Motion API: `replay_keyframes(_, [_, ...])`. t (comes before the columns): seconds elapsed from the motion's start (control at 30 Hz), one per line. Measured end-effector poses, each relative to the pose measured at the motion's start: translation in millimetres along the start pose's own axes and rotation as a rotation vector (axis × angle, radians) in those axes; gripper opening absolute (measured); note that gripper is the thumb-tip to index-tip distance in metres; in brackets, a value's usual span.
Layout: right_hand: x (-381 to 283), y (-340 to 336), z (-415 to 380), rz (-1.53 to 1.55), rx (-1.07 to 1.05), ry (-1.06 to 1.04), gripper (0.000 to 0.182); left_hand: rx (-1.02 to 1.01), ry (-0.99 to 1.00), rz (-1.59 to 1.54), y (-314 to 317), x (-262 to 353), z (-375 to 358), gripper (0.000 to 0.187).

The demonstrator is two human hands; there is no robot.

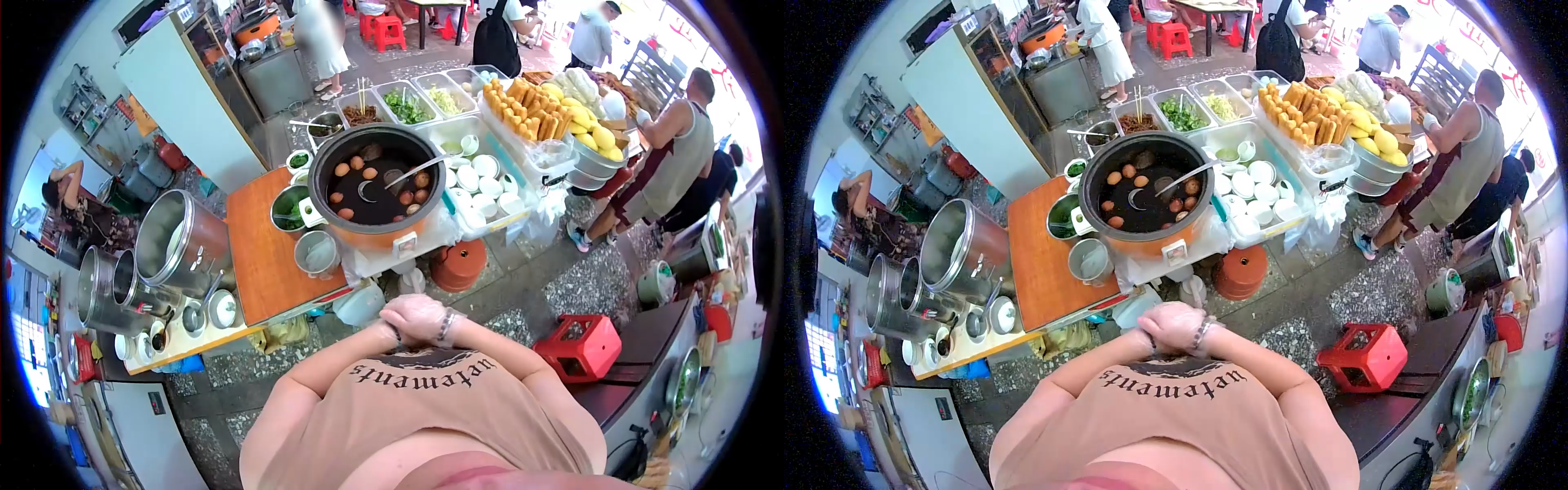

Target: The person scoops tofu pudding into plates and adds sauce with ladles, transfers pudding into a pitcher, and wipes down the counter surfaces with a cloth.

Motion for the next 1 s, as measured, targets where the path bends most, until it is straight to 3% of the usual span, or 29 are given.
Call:
replay_keyframes(0.13, [-20,-20,-8,-0.309,-0.002,0.153,0.041,0.191,-0.126,-0.146,-31,9,6,0.039])
replay_keyframes(0.2, [-31,-23,-10,-0.492,0.011,0.015,0.039,0.252,-0.271,-0.278,-28,-5,13,0.041])
replay_keyframes(0.23, [-31,-20,-9,-0.496,0.093,-0.176,0.04,0.23,-0.456,-0.444,-13,-26,19,0.052])
replay_keyframes(0.27, [-43,-28,-11,-0.494,0.082,-0.191,0.04,0.243,-0.469,-0.445,-6,-32,27,0.052])
replay_keyframes(0.33, [-47,-42,-11,-0.812,0.053,0.066,0.038,0.365,-0.448,-0.85,13,-40,39,0.044])
replay_keyframes(0.4, [-51,-47,-13,-0.689,0.332,-0.238,0.03,0.511,-0.383,-1.239,25,-55,50,0.036])
replay_keyframes(0.47, [-53,-51,-19,-0.351,0.418,-0.596,0.021,0.7,-0.267,-1.611,33,-84,46,0.029])
replay_keyframes(0.5, [-64,-60,-29,-0.282,0.555,-0.726,0.011,0.763,-0.163,-1.724,49,-118,39,0.034])
replay_keyframes(0.53, [-66,-60,-33,-0.267,0.531,-0.75,0.011,0.753,-0.462,-1.843,-5,-67,42,0.023])
replay_keyframes(0.6, [-55,-80,-45,0.014,0.658,-0.717,0.011,0.903,-0.406,-1.681,-48,-73,34,0.022])
replay_keyframes(0.67, [-26,-93,-45,0.182,0.739,-0.413,0.01,1.138,-0.217,-1.465,-91,-64,18,0.02])
replay_keyframes(0.7, [-8,-94,-42,0.449,0.68,-0.145,0.009,1.187,-0.188,-1.364,-107,-56,10,0.021])
replay_keyframes(0.73, [12,-82,-31,0.664,0.548,-0.032,0.02,1.193,-0.186,-1.361,-114,-47,9,0.021])
replay_keyframes(0.8, [4,-57,-15,1.027,0.367,-0.073,0.048,1.191,0.008,-0.715,-149,-6,4,0.023])
replay_keyframes(0.83, [0,-37,-11,1.115,0.178,-0.095,0.068,1.123,-0.004,-0.474,-157,15,6,0.028])
replay_keyframes(0.87, [8,-15,-8,1.027,0.087,-0.02,0.071,1.084,0.114,-0.236,-159,30,11,0.032])
replay_keyframes(0.97, [0,-5,0,1.139,0.194,-0.126,0.065,1.035,0.274,-0.155,-159,53,17,0.029])
replay_keyframes(1.0, [-5,-8,-2,1.047,0.187,-0.153,0.054,1.084,0.226,-0.388,-160,42,14,0.028])
Point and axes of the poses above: each hand's wrist, its own z-axis towards the middle knuckle, its own y-axis out of the palm, x = y × z, the point moved 7 cm from there along z, towards the middle knuckle, and after that the axes turned 7 degrees about -z, right-handed, at the moved point
